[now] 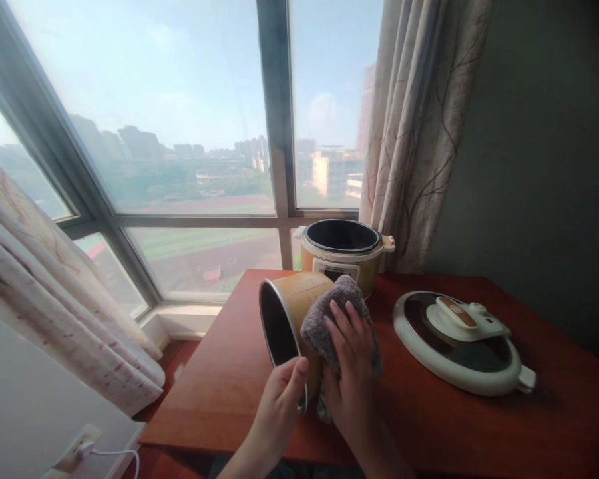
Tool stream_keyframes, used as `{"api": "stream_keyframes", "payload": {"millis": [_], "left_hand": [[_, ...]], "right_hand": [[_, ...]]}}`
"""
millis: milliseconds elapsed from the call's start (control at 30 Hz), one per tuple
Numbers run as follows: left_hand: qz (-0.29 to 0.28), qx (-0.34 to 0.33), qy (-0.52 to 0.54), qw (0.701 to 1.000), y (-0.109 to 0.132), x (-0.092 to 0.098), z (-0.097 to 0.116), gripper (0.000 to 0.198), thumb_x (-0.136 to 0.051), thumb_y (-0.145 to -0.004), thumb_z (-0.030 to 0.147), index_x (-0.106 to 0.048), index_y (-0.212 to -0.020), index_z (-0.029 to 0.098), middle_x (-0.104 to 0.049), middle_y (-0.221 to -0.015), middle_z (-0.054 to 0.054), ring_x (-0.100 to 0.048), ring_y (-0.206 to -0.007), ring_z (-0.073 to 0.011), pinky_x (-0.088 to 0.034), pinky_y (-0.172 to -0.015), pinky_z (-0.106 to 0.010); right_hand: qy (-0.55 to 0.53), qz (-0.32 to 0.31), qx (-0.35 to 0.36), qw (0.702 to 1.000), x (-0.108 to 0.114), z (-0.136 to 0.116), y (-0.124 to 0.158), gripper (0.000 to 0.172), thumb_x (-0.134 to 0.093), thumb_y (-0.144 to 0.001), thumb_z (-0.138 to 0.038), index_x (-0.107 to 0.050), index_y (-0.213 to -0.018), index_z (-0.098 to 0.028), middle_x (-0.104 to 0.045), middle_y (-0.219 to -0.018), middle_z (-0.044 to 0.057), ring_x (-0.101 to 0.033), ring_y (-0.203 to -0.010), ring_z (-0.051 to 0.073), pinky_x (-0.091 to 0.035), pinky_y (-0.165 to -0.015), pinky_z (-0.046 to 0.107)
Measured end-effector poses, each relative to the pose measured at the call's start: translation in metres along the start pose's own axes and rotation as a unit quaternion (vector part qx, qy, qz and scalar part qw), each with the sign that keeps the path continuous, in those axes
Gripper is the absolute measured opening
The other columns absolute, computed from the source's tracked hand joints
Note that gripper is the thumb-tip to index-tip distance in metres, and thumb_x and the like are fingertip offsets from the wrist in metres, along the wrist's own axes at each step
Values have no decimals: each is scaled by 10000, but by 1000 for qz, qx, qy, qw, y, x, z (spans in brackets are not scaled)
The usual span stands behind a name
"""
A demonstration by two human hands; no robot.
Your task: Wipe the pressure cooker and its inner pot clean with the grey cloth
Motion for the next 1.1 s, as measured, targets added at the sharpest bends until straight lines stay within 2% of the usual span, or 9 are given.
{"api": "stream_keyframes", "payload": {"millis": [233,367,533,633,733,800,867,967,1100], "left_hand": [[-59,-33,-90,994,10,7,-6,688,-542,-772,816,-604,-611,149,-448,-599,-12,-377,-613,-134,-339,-569,-232],[-88,-57,-136,985,16,12,-22,714,-510,-790,816,-694,-675,136,-520,-648,-47,-437,-643,-160,-382,-592,-243],[-56,-62,-157,984,21,25,-44,700,-486,-838,772,-783,-984,155,-702,-926,-119,-581,-857,-248,-502,-843,-317],[-115,-97,-195,969,22,28,-46,606,-465,-911,676,-768,-1115,192,-724,-1055,-125,-613,-988,-281,-490,-961,-351],[-198,-153,-243,937,21,27,-39,497,-517,-931,570,-728,-1222,226,-724,-1139,-127,-627,-1064,-296,-489,-982,-342],[-217,-184,-254,924,19,26,-34,462,-550,-925,528,-716,-1240,233,-731,-1118,-125,-639,-1048,-293,-498,-968,-327],[-195,-190,-245,931,16,26,-33,448,-517,-938,541,-748,-1161,229,-742,-1027,-117,-652,-980,-280,-512,-924,-312],[-141,-165,-215,952,15,27,-37,527,-451,-942,617,-784,-1017,216,-739,-916,-106,-645,-887,-269,-523,-846,-300],[-42,-132,-208,968,14,34,-49,567,-513,-886,677,-794,-922,186,-737,-892,-103,-629,-897,-279,-507,-857,-308]], "right_hand": [[6,-168,-32,985,4,-2,-86,516,-444,-865,-57,-575,-1350,-176,-573,-1454,66,-428,-1401,246,-245,-1196,476],[16,-220,-37,975,-5,-7,-117,403,-458,-887,-97,-663,-1218,-200,-652,-1340,73,-522,-1291,237,-319,-1144,420],[42,-239,-54,969,-12,-7,-125,364,-486,-872,-128,-687,-1165,-210,-677,-1247,97,-555,-1229,247,-360,-1093,401],[49,-230,-63,970,-10,-3,-123,370,-505,-865,-142,-686,-1177,-228,-688,-1213,88,-569,-1206,254,-369,-1080,399],[62,-216,-78,971,-8,2,-124,364,-503,-874,-142,-680,-1178,-233,-707,-1180,73,-599,-1157,246,-401,-1042,376],[74,-203,-94,972,-8,5,-126,403,-496,-884,-147,-643,-1254,-208,-708,-1189,85,-616,-1135,249,-422,-1017,370],[85,-188,-104,973,-9,5,-126,437,-486,-899,-153,-600,-1321,-171,-702,-1205,109,-623,-1130,256,-430,-1010,371],[91,-171,-98,976,-13,-3,-122,381,-464,-927,-150,-623,-1273,-157,-697,-1215,126,-617,-1148,253,-423,-1030,369],[74,-155,-60,983,-21,-21,-108,383,-463,-945,-154,-618,-1295,-144,-631,-1361,132,-533,-1297,260,-342,-1141,410]]}}
Point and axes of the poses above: each hand's wrist, its own y-axis away from the middle knuckle, its own x-axis out of the back of the hand, z = x × y, the point moved 3 cm from there along -y, towards the middle knuckle
